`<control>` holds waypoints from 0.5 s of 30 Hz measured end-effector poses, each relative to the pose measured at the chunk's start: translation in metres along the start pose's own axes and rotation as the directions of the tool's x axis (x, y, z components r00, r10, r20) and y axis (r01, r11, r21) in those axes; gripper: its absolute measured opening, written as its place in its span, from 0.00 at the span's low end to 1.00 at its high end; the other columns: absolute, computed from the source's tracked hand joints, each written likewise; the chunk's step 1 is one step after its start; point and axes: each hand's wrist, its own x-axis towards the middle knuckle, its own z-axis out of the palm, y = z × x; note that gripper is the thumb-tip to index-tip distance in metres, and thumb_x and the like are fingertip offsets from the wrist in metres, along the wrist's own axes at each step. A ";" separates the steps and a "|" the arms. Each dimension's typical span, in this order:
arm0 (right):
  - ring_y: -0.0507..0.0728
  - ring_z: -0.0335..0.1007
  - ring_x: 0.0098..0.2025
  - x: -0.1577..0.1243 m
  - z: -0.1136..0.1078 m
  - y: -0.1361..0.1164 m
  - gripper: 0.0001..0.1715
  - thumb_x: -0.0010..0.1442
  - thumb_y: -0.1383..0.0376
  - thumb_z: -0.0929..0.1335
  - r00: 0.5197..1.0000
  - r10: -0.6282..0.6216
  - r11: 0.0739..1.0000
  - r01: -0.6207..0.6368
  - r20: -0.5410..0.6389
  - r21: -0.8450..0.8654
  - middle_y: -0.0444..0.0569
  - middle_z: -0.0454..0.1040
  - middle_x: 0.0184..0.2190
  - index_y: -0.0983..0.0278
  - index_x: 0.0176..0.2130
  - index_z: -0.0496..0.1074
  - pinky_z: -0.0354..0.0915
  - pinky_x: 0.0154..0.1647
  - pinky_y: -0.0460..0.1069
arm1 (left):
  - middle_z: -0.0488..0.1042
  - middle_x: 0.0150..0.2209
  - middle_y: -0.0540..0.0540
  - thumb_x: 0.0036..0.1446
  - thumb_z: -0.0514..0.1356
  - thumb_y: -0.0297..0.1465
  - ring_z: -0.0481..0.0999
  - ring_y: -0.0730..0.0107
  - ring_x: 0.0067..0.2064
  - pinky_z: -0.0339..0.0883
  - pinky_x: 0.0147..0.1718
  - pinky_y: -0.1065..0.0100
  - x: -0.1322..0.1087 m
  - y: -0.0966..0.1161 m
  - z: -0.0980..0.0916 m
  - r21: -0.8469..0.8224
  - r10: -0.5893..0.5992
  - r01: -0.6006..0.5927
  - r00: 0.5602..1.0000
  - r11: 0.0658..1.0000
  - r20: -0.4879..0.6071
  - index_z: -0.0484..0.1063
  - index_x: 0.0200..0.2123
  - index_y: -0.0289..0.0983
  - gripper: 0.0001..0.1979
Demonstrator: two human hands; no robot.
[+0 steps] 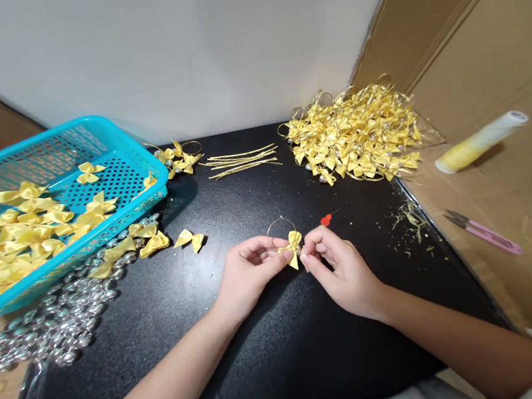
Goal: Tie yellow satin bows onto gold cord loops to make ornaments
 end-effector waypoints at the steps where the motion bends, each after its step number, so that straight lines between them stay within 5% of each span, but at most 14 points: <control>1: 0.51 0.65 0.26 0.000 0.000 0.000 0.04 0.63 0.67 0.63 1.000 0.002 1.000 -0.002 -0.008 0.002 0.41 0.66 0.25 0.60 0.34 0.61 0.63 0.30 0.46 | 0.80 0.26 0.50 0.40 0.74 0.31 0.75 0.77 0.27 0.70 0.32 0.76 0.000 0.000 0.000 0.004 0.011 -0.011 1.000 1.000 0.003 0.80 0.28 0.35 0.11; 15: 0.50 0.63 0.27 -0.004 0.012 0.012 0.06 0.66 0.64 0.63 0.996 0.060 0.980 -0.045 -0.069 0.193 0.41 0.65 0.26 0.60 0.35 0.61 0.59 0.29 0.46 | 0.80 0.27 0.50 0.42 0.73 0.31 0.76 0.78 0.28 0.69 0.32 0.76 0.001 -0.006 -0.003 0.006 0.088 -0.088 0.996 0.996 -0.007 0.75 0.26 0.34 0.11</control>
